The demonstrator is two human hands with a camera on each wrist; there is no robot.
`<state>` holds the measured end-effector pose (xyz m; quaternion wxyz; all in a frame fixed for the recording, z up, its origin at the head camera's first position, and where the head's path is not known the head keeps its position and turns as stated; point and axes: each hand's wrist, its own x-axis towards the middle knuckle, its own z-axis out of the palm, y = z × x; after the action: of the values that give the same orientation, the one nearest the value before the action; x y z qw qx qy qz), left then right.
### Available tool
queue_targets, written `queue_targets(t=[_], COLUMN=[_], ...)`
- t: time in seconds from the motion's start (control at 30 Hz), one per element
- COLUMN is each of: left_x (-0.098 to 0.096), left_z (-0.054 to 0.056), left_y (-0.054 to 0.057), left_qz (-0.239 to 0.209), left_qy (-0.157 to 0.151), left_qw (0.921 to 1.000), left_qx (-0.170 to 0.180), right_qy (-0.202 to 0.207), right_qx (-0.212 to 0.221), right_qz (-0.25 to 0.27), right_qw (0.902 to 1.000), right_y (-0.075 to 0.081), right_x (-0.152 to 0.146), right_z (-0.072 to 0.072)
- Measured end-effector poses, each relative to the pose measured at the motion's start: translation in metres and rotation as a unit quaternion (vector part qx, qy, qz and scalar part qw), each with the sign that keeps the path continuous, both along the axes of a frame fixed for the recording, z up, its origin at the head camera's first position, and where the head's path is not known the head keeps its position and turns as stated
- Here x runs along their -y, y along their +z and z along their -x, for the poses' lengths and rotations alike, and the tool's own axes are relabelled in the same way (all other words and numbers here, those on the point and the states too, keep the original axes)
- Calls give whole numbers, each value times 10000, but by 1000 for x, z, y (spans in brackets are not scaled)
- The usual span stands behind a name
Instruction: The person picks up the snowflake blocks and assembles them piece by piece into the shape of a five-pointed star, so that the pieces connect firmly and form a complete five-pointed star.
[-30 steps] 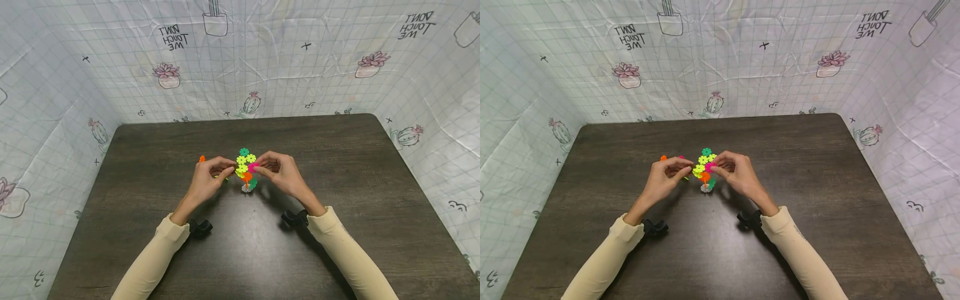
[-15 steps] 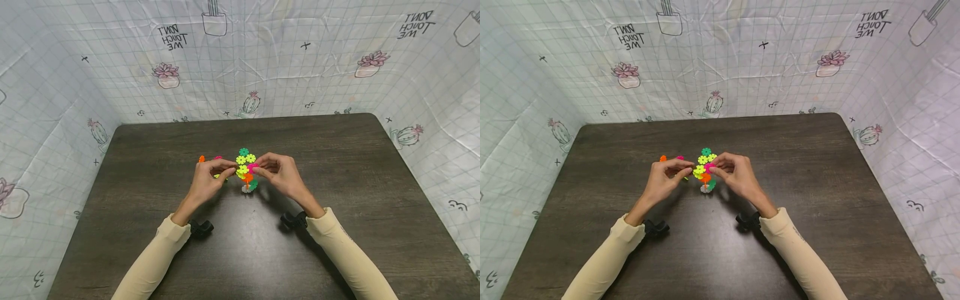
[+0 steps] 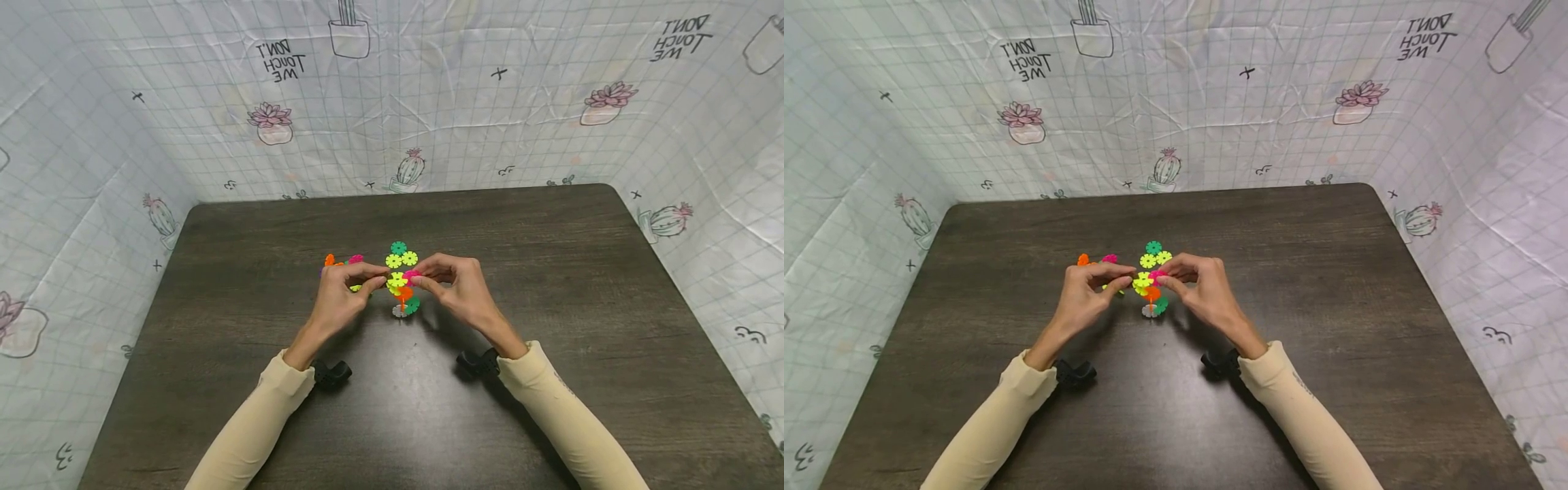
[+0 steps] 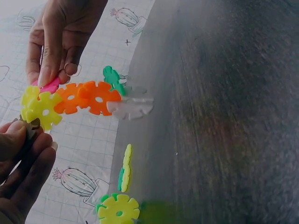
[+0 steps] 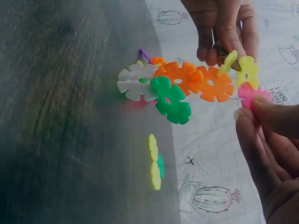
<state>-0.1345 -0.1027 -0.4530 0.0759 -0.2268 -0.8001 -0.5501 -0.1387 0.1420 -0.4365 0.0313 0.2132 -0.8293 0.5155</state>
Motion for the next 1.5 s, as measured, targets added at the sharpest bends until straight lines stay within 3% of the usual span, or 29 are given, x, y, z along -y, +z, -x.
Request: queue_targets(t=[0.23, 0.43, 0.77, 1.13, 1.37, 1.5], left_x=[6, 11, 12, 27, 48, 60], left_z=[0, 0, 0, -2, -2, -1], left_y=[4, 4, 2, 2, 1, 3], left_qz=[57, 237, 419, 467, 207, 64], left_qy=[-154, -166, -477, -359, 115, 286], left_qw=[9994, 9992, 9968, 9964, 9976, 9970], left_qx=[291, 267, 478, 617, 651, 716], right_qy=[-55, 40, 282, 537, 344, 269], right_qx=[225, 236, 257, 397, 626, 779], right_qz=[106, 332, 357, 465, 418, -38], right_qw=[9997, 9992, 9986, 9967, 9966, 9966], right_y=[2, 2, 2, -3, -18, -31], right_x=[0, 1, 10, 21, 23, 29], right_z=[2, 1, 2, 7, 29, 41])
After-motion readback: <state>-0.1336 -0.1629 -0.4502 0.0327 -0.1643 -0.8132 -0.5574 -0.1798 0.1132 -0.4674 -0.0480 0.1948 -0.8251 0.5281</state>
